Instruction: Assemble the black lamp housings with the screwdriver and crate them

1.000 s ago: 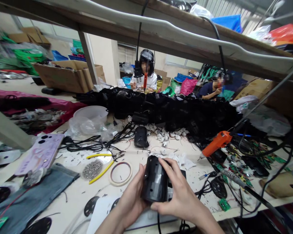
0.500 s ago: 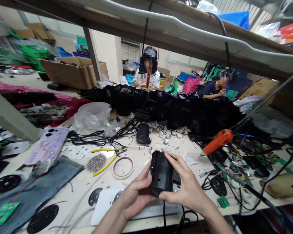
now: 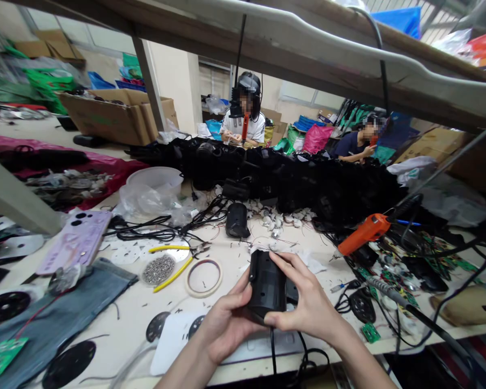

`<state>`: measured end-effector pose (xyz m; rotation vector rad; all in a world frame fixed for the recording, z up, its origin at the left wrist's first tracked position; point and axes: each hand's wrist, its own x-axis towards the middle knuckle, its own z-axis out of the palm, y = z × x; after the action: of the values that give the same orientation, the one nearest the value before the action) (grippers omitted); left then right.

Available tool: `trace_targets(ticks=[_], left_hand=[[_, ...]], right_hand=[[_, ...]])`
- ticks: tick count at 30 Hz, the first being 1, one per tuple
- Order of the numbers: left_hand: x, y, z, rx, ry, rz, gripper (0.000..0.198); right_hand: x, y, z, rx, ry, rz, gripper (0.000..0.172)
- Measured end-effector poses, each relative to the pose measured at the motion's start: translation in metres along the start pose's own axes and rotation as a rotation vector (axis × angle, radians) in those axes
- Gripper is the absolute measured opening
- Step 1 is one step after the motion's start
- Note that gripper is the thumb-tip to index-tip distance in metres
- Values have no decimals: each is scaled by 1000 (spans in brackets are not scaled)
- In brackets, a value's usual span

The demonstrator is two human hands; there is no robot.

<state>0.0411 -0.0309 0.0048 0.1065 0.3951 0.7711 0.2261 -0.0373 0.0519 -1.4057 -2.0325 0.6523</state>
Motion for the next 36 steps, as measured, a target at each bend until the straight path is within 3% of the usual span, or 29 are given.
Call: trace_targets(ticks=[9, 17, 23, 26, 30, 36], left_hand=[[-1, 3, -1, -90, -54, 13, 83], [-2, 3, -7, -146, 17, 5, 92], [-2, 2, -1, -195, 62, -36, 90], [-2, 2, 6, -197, 94, -56, 77], [-3, 3, 15, -192, 137, -60, 57], [-2, 4, 20, -197, 204, -53, 48]], right_hand=[[-2, -1, -2, 48, 63, -51, 95], [-5, 28, -1, 537, 275, 33, 89], [-4, 48, 3, 631, 337, 147, 81], [-5, 51, 7, 523, 369, 171, 80], [-6, 55, 7, 214, 390, 191, 74], [-10, 69, 4, -186, 375, 175, 77]])
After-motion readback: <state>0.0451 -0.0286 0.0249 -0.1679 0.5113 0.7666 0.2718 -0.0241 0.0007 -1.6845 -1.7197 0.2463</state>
